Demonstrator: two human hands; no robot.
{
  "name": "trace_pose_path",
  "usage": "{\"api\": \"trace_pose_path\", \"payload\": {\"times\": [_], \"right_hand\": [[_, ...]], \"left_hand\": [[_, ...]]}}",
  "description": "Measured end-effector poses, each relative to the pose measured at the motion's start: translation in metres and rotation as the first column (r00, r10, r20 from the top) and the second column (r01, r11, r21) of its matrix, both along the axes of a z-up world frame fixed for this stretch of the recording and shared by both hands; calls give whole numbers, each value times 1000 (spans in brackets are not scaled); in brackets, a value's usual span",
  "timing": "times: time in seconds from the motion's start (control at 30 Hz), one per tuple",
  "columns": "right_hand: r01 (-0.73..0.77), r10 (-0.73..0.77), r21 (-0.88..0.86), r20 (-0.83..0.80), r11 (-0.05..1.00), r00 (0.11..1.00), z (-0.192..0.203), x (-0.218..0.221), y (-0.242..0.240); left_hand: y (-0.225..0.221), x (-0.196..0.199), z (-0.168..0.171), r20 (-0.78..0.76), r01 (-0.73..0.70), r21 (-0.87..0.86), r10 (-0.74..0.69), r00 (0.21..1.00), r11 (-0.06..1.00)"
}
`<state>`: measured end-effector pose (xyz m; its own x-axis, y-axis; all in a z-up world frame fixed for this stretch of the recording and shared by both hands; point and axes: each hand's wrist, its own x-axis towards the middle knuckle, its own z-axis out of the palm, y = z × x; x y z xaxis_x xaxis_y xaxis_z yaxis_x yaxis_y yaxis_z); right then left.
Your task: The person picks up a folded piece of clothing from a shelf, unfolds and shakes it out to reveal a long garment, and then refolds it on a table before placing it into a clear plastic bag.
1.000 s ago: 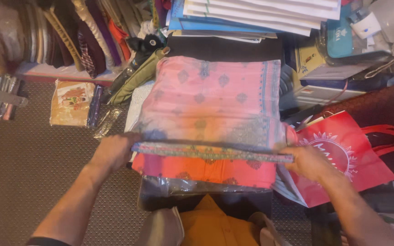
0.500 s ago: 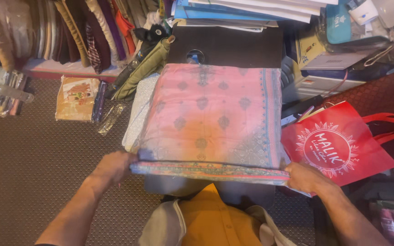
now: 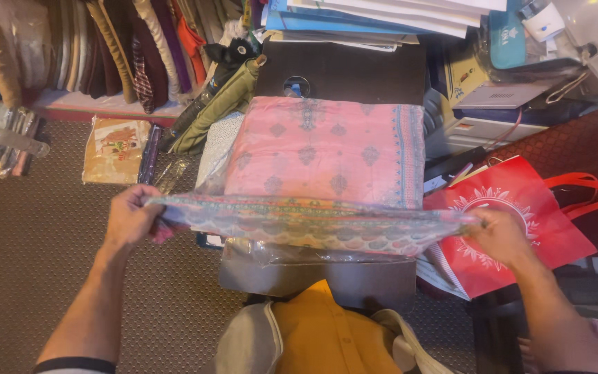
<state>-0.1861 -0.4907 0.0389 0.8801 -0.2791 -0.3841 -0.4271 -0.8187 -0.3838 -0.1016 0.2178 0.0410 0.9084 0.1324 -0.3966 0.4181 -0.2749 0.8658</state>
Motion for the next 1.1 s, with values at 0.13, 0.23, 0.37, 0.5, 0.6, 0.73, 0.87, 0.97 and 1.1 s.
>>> {"api": "trace_pose_path", "payload": {"times": [0.13, 0.23, 0.37, 0.5, 0.6, 0.73, 0.87, 0.97, 1.1], "right_hand": [[94, -92, 151, -20, 984, 996, 25, 32, -5], [-42, 37, 41, 123, 998, 992, 8, 67, -41], [-78, 103, -154, 162, 985, 981, 27, 122, -38], [62, -55, -80, 86, 995, 995, 40, 170, -29], [-6, 20, -131, 103, 991, 994, 17, 207, -51], [-153, 187, -200, 165, 968, 968, -29, 252, -93], [-93, 99, -261, 13, 961, 995, -42, 286, -88], [-106, 130, -297, 60, 949, 990, -53, 296, -73], [-228, 314, -275, 329, 934, 891, -37, 289, 10]], "left_hand": [[-3, 34, 22, -6, 25, 188, -24, 1000, 982], [-5, 69, 28, 107, 83, 235, -111, 988, 968], [-8, 120, 22, 140, 106, 392, -173, 975, 914], [1, 181, -22, 117, 45, 360, -93, 989, 932], [-2, 212, -39, 178, 76, 304, -135, 975, 950], [-20, 243, -42, 145, 74, 471, -160, 976, 879], [-42, 266, -36, 60, 35, 622, -92, 994, 782], [-53, 277, -47, 31, 45, 735, -100, 994, 677], [-97, 266, -77, 278, 13, 827, -429, 859, 563]]}}
